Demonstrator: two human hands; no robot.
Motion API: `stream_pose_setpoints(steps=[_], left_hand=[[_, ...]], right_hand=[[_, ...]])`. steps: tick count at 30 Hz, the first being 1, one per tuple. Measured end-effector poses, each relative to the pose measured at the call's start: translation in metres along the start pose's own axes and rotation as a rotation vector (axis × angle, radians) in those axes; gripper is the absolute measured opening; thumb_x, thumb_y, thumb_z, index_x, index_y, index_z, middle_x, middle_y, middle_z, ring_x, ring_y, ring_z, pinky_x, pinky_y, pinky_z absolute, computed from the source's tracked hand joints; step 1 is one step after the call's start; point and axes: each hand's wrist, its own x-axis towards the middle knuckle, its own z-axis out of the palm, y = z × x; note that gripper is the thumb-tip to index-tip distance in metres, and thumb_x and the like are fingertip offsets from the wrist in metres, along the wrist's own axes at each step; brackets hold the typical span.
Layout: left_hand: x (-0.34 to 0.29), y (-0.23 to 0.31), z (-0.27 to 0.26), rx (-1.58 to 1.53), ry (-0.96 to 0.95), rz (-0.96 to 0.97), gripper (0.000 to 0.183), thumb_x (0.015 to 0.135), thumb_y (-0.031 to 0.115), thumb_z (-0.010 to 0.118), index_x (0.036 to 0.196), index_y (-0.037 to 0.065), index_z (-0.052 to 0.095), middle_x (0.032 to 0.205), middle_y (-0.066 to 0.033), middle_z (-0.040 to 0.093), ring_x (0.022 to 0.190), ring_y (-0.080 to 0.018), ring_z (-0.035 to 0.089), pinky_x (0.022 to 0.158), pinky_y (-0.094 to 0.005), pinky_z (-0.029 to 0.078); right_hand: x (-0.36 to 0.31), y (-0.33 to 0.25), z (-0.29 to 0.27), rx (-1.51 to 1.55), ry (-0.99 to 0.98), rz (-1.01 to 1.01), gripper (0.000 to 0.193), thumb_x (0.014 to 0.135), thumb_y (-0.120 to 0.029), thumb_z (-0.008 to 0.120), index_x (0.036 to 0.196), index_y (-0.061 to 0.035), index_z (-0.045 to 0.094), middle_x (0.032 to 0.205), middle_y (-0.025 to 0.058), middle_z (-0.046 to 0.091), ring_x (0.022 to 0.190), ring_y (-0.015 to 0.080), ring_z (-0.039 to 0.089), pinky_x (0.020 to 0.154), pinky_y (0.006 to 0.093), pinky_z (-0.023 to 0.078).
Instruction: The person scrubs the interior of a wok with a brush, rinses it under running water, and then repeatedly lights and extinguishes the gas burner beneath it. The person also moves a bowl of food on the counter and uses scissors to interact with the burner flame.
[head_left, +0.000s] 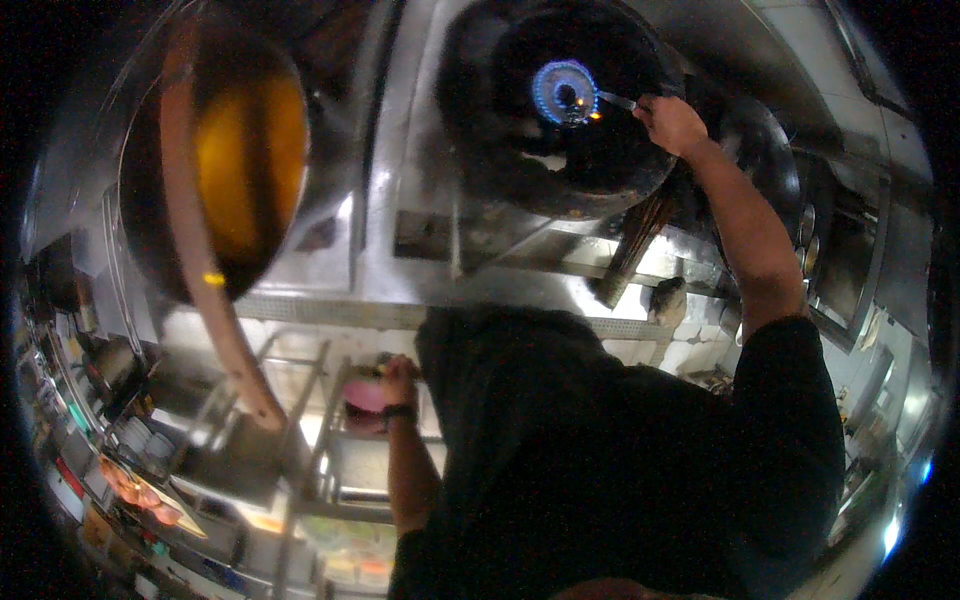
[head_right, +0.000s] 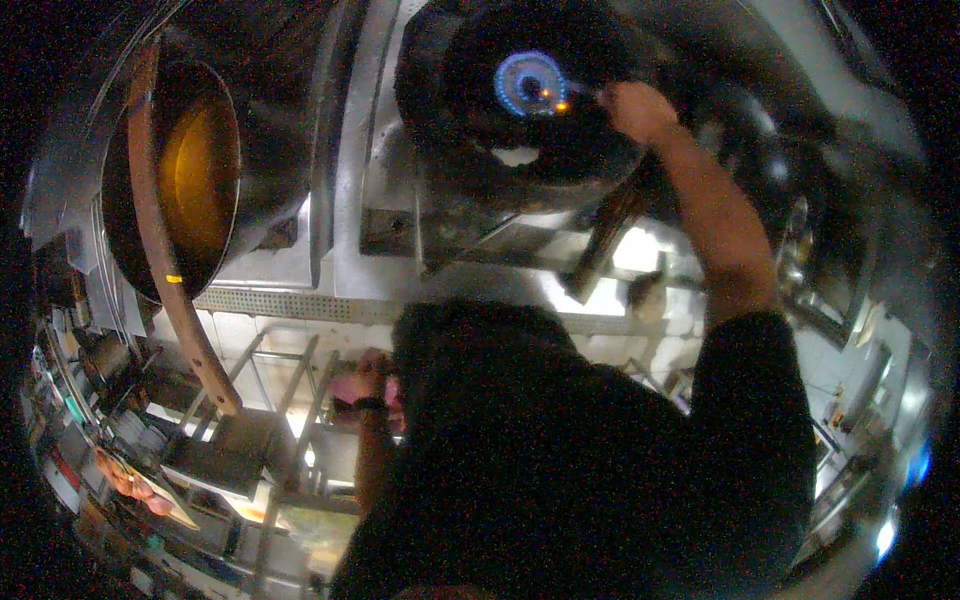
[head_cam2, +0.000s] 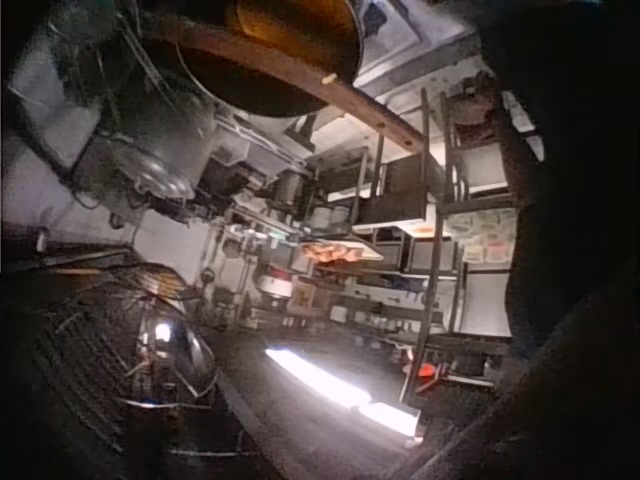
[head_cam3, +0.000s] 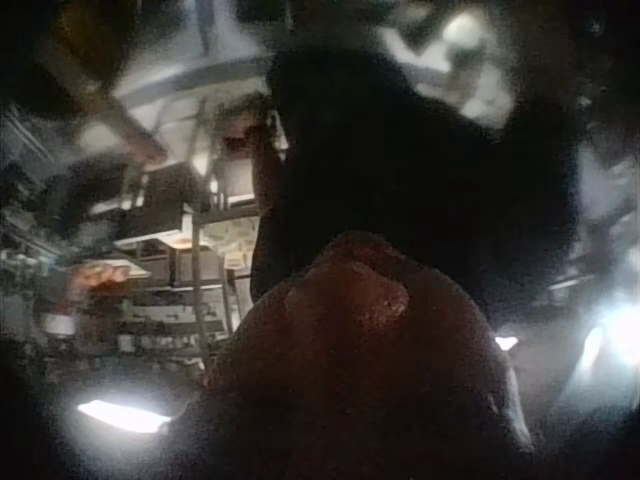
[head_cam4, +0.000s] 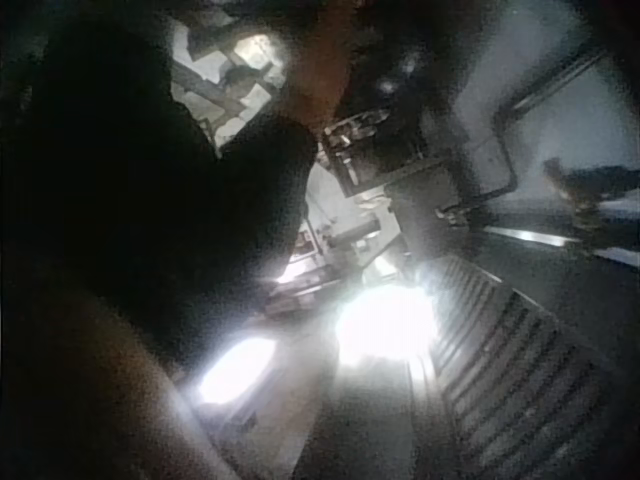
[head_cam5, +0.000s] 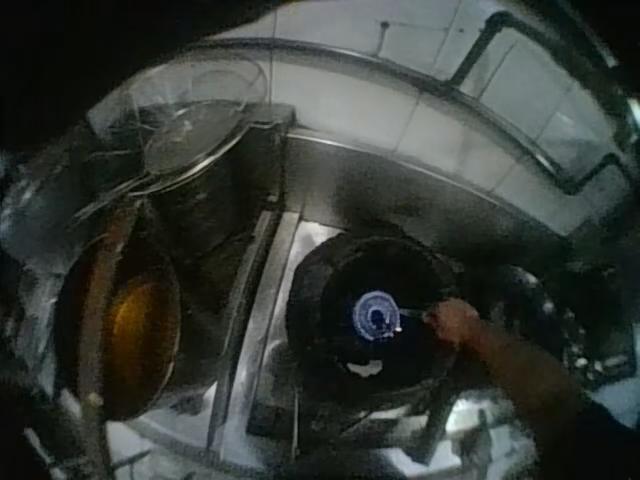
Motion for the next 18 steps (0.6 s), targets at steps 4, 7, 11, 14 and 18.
stream_pose_setpoints(steps=[4,7,11,14,18], left_hand=[[0.111,-0.145,0.109,-0.482,0.034,0.251,0.031,0.101,0.033,0.053,0.098,0.005,0.065,0.086,-0.0042,0.067,0.082,-0.0152,0.061,0.078,-0.0327,0.050],[0.159,-0.206,0.157,-0.677,0.059,0.493,0.032,0.100,0.035,0.055,0.103,0.005,0.068,0.087,-0.0052,0.068,0.084,-0.0155,0.063,0.080,-0.0338,0.051],[0.147,-0.180,0.140,-0.430,-0.018,0.231,0.037,0.098,0.037,0.058,0.115,0.007,0.070,0.096,-0.0087,0.072,0.089,-0.0172,0.066,0.084,-0.0357,0.052],[0.109,-0.136,0.107,-0.204,0.025,0.186,0.040,0.098,0.040,0.058,0.117,0.006,0.069,0.098,-0.0108,0.072,0.089,-0.0184,0.067,0.082,-0.0354,0.053],[0.149,-0.178,0.145,-0.277,0.126,0.483,0.043,0.098,0.042,0.059,0.119,0.005,0.068,0.098,-0.0121,0.072,0.089,-0.0195,0.068,0.081,-0.0353,0.053]], right_hand=[[0.009,0.003,-0.007,-0.071,-0.023,-0.057,0.025,0.098,-0.026,0.057,0.111,-0.0067,0.068,0.103,0.0244,0.069,0.098,0.0446,0.066,0.085,0.0527,0.053],[0.009,0.001,-0.008,-0.090,-0.064,-0.045,0.023,0.096,-0.022,0.059,0.110,-0.0062,0.069,0.104,0.0235,0.070,0.098,0.0436,0.067,0.085,0.0515,0.054],[0.006,-0.045,-0.022,-0.210,-0.054,0.020,0.021,0.094,-0.018,0.060,0.109,-0.0064,0.070,0.105,0.0226,0.070,0.100,0.0419,0.067,0.088,0.0509,0.054],[0.005,-0.057,-0.031,-0.234,-0.092,0.080,0.022,0.094,-0.017,0.060,0.110,-0.0063,0.069,0.106,0.0227,0.070,0.101,0.0417,0.067,0.089,0.0510,0.054],[0.004,-0.039,-0.036,-0.206,-0.139,0.006,0.023,0.097,-0.021,0.057,0.111,-0.0062,0.069,0.106,0.0236,0.070,0.102,0.0420,0.067,0.089,0.0511,0.054]])
